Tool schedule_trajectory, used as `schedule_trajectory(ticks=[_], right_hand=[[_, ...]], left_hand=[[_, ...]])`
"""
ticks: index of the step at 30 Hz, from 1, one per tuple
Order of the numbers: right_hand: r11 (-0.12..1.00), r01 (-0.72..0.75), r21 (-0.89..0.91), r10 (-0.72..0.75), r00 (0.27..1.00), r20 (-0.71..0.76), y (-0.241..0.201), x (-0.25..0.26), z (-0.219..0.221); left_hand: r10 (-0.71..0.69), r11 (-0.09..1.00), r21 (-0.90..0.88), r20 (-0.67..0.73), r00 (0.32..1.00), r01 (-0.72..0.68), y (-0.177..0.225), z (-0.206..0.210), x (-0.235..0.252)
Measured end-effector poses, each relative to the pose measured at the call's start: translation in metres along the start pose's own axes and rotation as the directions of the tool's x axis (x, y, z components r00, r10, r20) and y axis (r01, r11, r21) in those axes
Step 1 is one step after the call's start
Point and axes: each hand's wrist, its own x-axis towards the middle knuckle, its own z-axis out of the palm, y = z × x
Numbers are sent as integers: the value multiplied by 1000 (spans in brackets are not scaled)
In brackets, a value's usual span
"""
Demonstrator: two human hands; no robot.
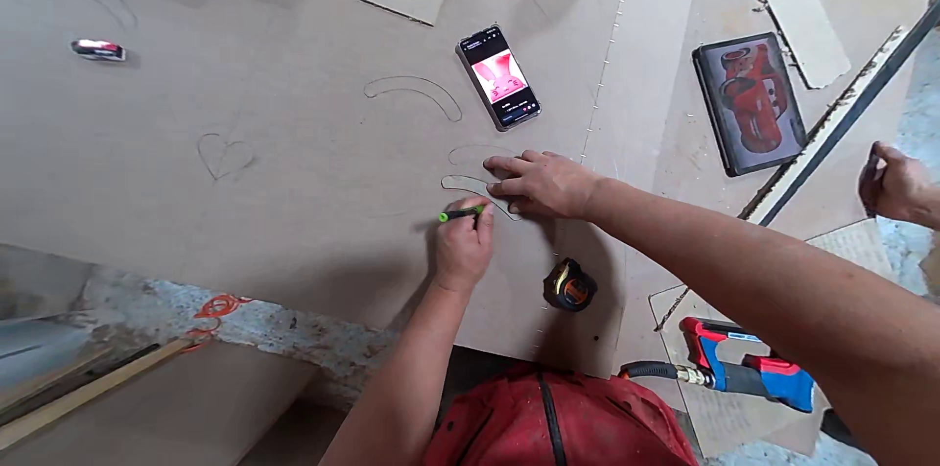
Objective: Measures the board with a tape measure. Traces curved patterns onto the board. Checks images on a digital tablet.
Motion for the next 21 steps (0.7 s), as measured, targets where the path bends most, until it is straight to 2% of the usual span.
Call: schedule_trajectory(ticks=[2,4,10,13,16,18,21], right_hand=[[1000,-3,-3,3,1000,-2,0,0,0],[1000,-4,-13,4,1000,-10,-1,0,0],[1000,-11,-14,11,1000,1,-2,-1,-1],[1000,-8,-27,8,1000,-10,-1,-2,1],[999,-8,-33,7,1000,-13,-1,-2,2],[999,-9,-35,9,1000,-18,-2,-2,2],[998,-37,-54,37,999,4,-9,-1,-3]], left_hand=[[59,998,6,21,998,-60,3,4,-6],[58,998,22,23,998,-59,2,2,-5],[-76,993,80,-91,993,83,-16,-21,22],[-116,991,38,-174,978,125,-25,-31,24],[1,1000,-26,-188,982,-6,-26,-36,16],[162,983,102,-95,982,-152,-28,-36,10],[227,924,296,82,971,-241,-33,-33,9]])
